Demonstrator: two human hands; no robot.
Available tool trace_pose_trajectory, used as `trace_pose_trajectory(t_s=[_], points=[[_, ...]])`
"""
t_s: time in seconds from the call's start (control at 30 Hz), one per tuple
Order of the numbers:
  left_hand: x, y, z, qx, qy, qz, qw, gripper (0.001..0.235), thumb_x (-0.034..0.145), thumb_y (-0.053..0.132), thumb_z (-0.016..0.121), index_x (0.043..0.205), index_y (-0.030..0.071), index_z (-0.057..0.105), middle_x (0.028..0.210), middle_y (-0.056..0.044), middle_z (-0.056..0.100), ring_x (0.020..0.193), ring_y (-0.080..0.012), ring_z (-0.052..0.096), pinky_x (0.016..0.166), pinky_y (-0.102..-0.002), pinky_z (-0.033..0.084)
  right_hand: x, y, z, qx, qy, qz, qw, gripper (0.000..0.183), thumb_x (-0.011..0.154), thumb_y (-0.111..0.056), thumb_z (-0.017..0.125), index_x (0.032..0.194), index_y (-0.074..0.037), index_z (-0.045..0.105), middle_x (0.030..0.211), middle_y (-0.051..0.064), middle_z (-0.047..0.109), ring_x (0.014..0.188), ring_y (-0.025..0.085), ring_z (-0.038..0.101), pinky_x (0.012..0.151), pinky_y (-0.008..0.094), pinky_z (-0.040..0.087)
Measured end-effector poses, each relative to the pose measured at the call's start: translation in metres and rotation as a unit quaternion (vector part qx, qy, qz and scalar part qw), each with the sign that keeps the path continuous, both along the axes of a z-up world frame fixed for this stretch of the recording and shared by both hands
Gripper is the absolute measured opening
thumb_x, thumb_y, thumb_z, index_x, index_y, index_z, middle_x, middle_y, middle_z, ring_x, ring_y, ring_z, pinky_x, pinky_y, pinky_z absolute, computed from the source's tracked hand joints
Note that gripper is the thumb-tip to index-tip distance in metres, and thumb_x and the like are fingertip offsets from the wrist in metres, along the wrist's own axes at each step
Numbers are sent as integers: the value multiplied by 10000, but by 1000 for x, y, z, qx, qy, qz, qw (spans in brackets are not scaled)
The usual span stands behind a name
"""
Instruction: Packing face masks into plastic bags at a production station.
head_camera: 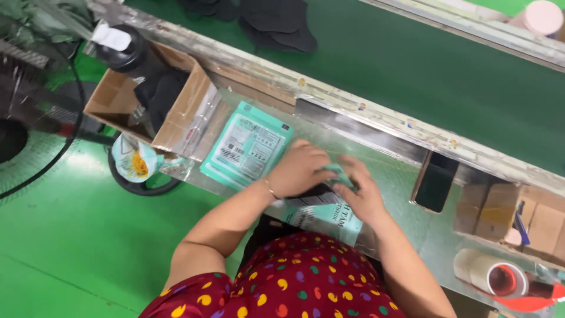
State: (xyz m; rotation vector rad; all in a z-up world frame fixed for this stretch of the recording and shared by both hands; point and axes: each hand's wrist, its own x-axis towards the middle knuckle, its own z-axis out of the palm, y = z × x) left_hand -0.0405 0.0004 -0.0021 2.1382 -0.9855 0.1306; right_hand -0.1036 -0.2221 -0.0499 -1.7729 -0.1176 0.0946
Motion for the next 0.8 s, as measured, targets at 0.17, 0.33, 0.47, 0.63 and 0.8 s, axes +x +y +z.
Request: trace_pose_trajectory(t_s=[0.17, 0.33, 0.47, 0.63, 0.8], points=[[-16, -2, -4, 9, -25, 27, 999, 162, 910, 247, 721, 901, 101, 649, 887, -63, 630, 933, -265, 645, 999, -419, 411, -4, 4, -28, -133, 54, -37, 989, 85, 962, -107, 735, 1040, -71, 736, 792, 77, 690, 719, 126, 584, 660, 298, 497], [-18, 6, 8, -31, 30, 49, 998, 206, 932, 325, 724, 922, 121, 694, 917, -45, 675, 937, -262, 651, 992, -418, 407, 4, 9, 22, -112, -146, 70, 981, 189, 891, -58, 703, 1071, -17, 664, 1045, 144, 683, 854, 195, 650, 715, 327, 518], [-14, 13, 4, -92, 66, 1, 994, 273, 858, 376, 741, 955, 121, 727, 956, -39, 704, 945, -258, 659, 954, -434, 386, -1, -1, -8, -175, -126, 33, 976, 50, 919, -63, 705, 930, -45, 660, 886, 106, 705, 763, 217, 667, 687, 325, 519], [-11, 19, -12, -24, 67, 53, 996, 322, 875, 402, 791, 852, 98, 688, 845, -48, 654, 888, -265, 652, 943, -388, 427, 1, -9, 4, -225, -89, 67, 968, 128, 862, -122, 754, 890, -24, 677, 776, 146, 646, 679, 297, 630, 627, 376, 489], [-11, 20, -13, -66, 67, 59, 994, 293, 864, 390, 797, 855, 115, 699, 839, -30, 661, 868, -253, 656, 931, -388, 439, -5, -24, -10, -238, -100, 58, 964, 166, 885, -145, 743, 882, -14, 641, 802, 162, 619, 701, 313, 610, 629, 378, 481]])
